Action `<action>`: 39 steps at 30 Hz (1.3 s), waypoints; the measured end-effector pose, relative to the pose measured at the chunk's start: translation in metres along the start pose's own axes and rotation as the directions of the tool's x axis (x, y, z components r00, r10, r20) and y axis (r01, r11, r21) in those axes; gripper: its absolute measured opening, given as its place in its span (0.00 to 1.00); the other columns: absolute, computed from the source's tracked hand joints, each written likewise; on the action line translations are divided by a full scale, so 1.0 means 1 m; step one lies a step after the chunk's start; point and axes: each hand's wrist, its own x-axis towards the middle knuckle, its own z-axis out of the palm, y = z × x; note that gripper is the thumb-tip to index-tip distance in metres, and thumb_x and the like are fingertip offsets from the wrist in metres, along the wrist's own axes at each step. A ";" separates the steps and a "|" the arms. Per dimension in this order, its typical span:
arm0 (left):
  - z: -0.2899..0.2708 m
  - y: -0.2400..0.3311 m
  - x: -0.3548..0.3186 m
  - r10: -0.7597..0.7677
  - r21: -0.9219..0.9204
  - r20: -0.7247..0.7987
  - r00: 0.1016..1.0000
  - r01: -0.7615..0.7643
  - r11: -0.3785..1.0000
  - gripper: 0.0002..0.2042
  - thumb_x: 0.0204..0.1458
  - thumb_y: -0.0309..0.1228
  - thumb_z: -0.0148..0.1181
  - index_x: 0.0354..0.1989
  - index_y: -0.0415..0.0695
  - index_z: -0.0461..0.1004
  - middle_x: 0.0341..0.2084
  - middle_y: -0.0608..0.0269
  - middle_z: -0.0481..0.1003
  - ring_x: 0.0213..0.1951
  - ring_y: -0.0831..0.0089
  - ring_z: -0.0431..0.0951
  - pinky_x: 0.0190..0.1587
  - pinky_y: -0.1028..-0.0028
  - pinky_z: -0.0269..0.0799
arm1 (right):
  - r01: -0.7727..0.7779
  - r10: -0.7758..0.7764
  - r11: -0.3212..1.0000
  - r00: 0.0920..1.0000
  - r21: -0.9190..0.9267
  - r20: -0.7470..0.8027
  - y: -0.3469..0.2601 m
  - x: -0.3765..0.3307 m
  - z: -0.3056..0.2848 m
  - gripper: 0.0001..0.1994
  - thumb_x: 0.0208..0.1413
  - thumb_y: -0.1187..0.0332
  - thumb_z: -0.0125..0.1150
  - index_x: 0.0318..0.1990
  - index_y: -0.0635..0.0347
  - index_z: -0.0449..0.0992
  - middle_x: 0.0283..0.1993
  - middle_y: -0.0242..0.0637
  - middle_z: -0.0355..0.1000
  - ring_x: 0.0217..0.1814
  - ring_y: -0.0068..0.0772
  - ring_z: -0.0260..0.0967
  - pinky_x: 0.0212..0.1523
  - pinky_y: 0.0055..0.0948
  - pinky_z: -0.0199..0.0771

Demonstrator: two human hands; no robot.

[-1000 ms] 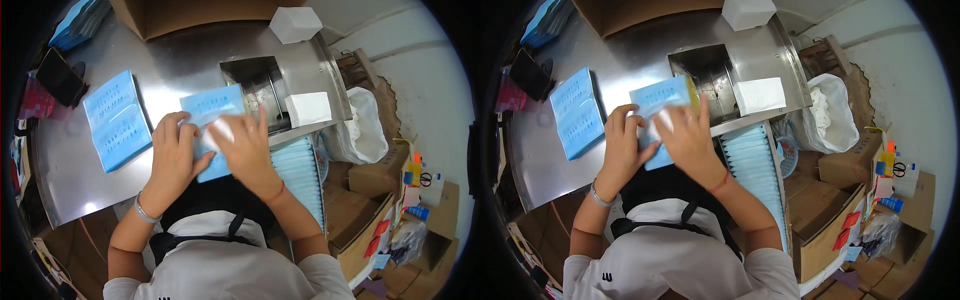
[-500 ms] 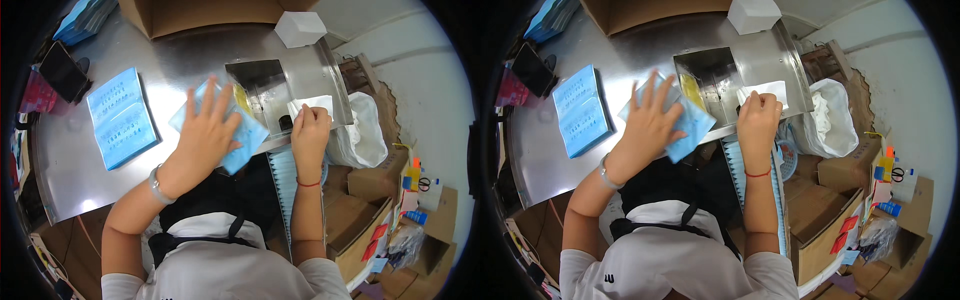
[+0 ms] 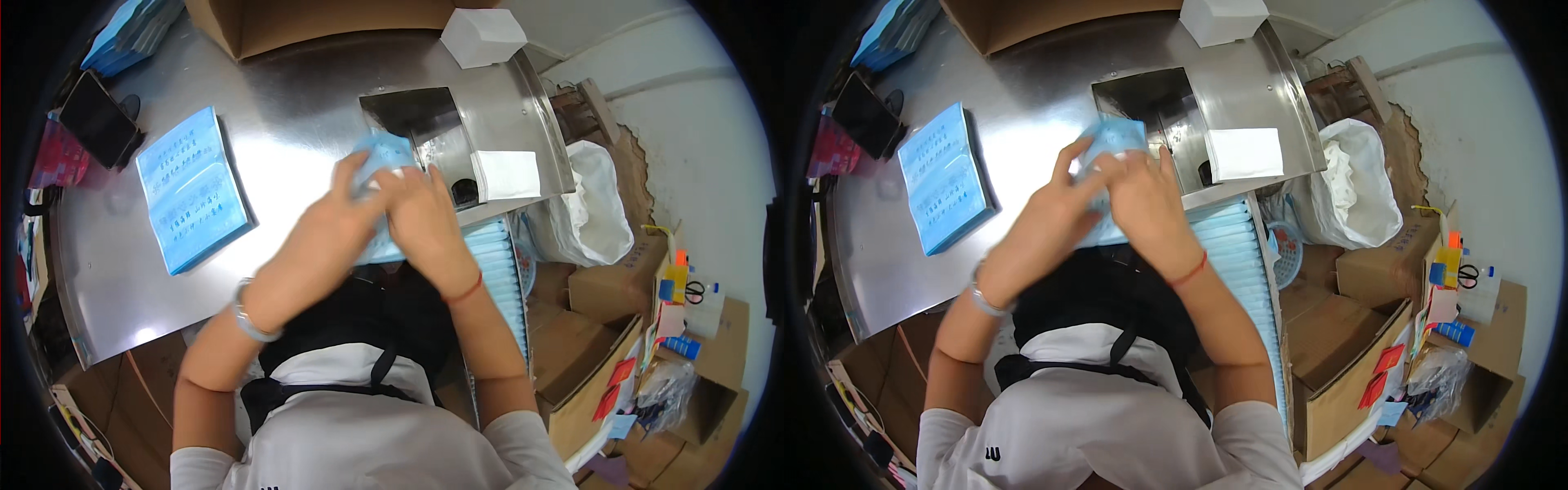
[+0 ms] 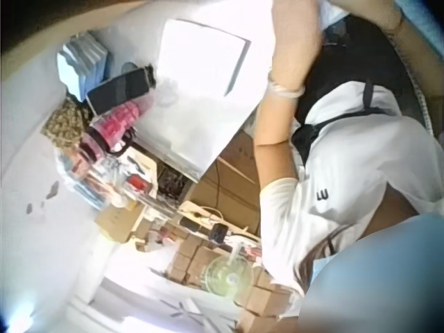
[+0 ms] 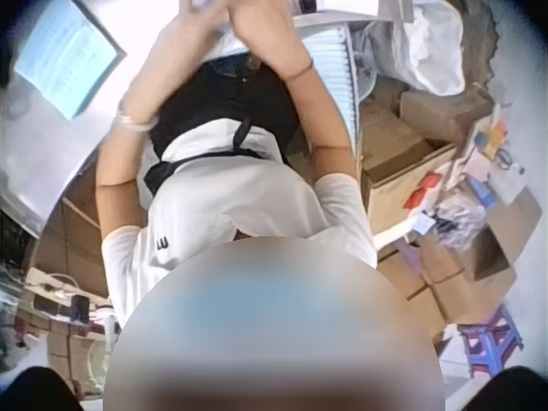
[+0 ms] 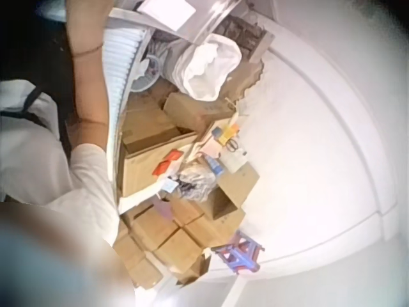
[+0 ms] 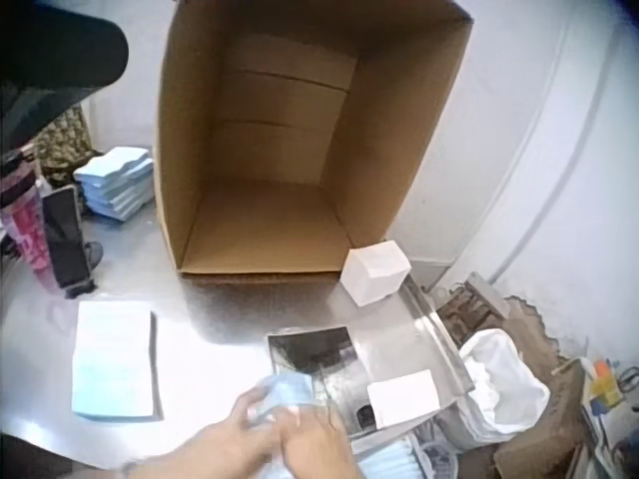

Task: Placing blue booklets into white protective sleeves and arranging them into a conveyor machine.

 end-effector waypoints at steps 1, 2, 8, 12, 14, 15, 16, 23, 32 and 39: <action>0.012 0.006 0.000 0.213 0.100 -0.098 0.972 -0.203 0.974 0.27 0.42 0.16 0.61 0.55 0.44 0.69 0.61 0.38 0.60 0.50 0.46 0.75 0.49 0.62 0.76 | -0.071 0.072 0.997 0.980 -0.010 0.184 0.009 0.009 0.005 0.08 0.53 0.74 0.55 0.39 0.59 0.78 0.35 0.47 0.74 0.40 0.49 0.74 0.61 0.52 0.65; 0.022 0.012 0.003 0.304 0.113 -0.098 0.948 -0.293 0.950 0.26 0.46 0.17 0.60 0.57 0.44 0.68 0.62 0.40 0.59 0.49 0.46 0.75 0.50 0.61 0.74 | -0.137 0.139 0.990 0.922 -0.031 0.362 0.018 0.016 0.011 0.07 0.53 0.75 0.55 0.37 0.59 0.78 0.31 0.46 0.74 0.37 0.49 0.74 0.59 0.50 0.67; -0.024 -0.032 -0.057 -0.145 -0.005 -0.542 0.828 0.169 0.986 0.23 0.51 0.23 0.60 0.56 0.37 0.64 0.51 0.44 0.68 0.49 0.52 0.70 0.51 0.62 0.67 | -0.345 0.383 0.919 0.896 0.192 -0.224 0.039 -0.007 -0.005 0.10 0.58 0.70 0.57 0.44 0.62 0.80 0.33 0.47 0.73 0.38 0.50 0.70 0.43 0.42 0.70; -0.081 -0.097 -0.091 -0.077 0.508 -0.592 0.802 0.446 0.737 0.15 0.55 0.32 0.60 0.49 0.39 0.70 0.43 0.48 0.70 0.43 0.52 0.71 0.47 0.60 0.67 | -0.448 0.328 0.873 0.832 -0.193 -0.448 0.046 -0.026 -0.020 0.09 0.55 0.71 0.61 0.41 0.66 0.79 0.39 0.43 0.72 0.42 0.45 0.68 0.45 0.38 0.70; -0.087 -0.098 -0.091 -0.118 0.638 -0.476 0.871 0.435 0.636 0.11 0.55 0.33 0.61 0.42 0.41 0.72 0.40 0.49 0.70 0.40 0.55 0.71 0.44 0.60 0.67 | -0.450 0.349 0.840 0.876 -0.302 -0.334 0.054 -0.030 -0.009 0.12 0.55 0.72 0.61 0.45 0.68 0.78 0.44 0.43 0.69 0.46 0.44 0.64 0.46 0.38 0.69; -0.083 -0.082 -0.078 -0.055 0.637 -0.508 0.860 0.418 0.648 0.09 0.54 0.33 0.62 0.36 0.42 0.71 0.38 0.50 0.69 0.39 0.56 0.70 0.41 0.59 0.66 | -0.447 0.358 0.852 0.877 -0.270 -0.322 0.058 -0.032 -0.009 0.11 0.56 0.73 0.60 0.45 0.68 0.78 0.45 0.43 0.68 0.46 0.44 0.64 0.49 0.39 0.68; -0.068 -0.063 -0.063 0.019 0.618 -0.542 0.840 0.383 0.686 0.09 0.51 0.32 0.64 0.35 0.42 0.72 0.40 0.50 0.69 0.41 0.54 0.70 0.42 0.57 0.65 | -0.450 0.357 0.850 0.874 -0.274 -0.329 0.062 -0.032 -0.012 0.11 0.56 0.73 0.60 0.45 0.68 0.78 0.45 0.43 0.68 0.46 0.44 0.64 0.49 0.39 0.68; 0.034 -0.008 -0.027 0.183 0.296 -0.227 0.956 -0.111 0.949 0.19 0.43 0.33 0.70 0.40 0.38 0.71 0.55 0.38 0.64 0.61 0.41 0.62 0.61 0.41 0.58 | -0.343 0.317 0.935 0.924 -0.095 -0.212 0.087 -0.041 -0.052 0.15 0.49 0.78 0.60 0.47 0.69 0.77 0.49 0.46 0.70 0.50 0.47 0.66 0.52 0.41 0.67; 0.002 -0.030 -0.047 0.093 0.319 -0.254 0.963 -0.007 0.948 0.22 0.38 0.33 0.69 0.41 0.40 0.69 0.59 0.49 0.63 0.56 0.49 0.64 0.56 0.56 0.58 | 0.064 -0.064 0.998 0.994 0.010 0.086 -0.029 -0.022 -0.004 0.14 0.50 0.72 0.58 0.46 0.55 0.79 0.55 0.42 0.70 0.64 0.47 0.63 0.68 0.56 0.51; 0.009 -0.012 -0.032 0.187 0.531 -0.165 0.968 -0.073 0.844 0.19 0.40 0.38 0.72 0.38 0.46 0.72 0.65 0.40 0.57 0.68 0.39 0.53 0.63 0.38 0.50 | -0.121 0.127 0.992 0.945 0.039 -0.301 0.043 -0.032 -0.014 0.14 0.47 0.78 0.59 0.44 0.67 0.77 0.51 0.44 0.69 0.50 0.48 0.65 0.57 0.48 0.65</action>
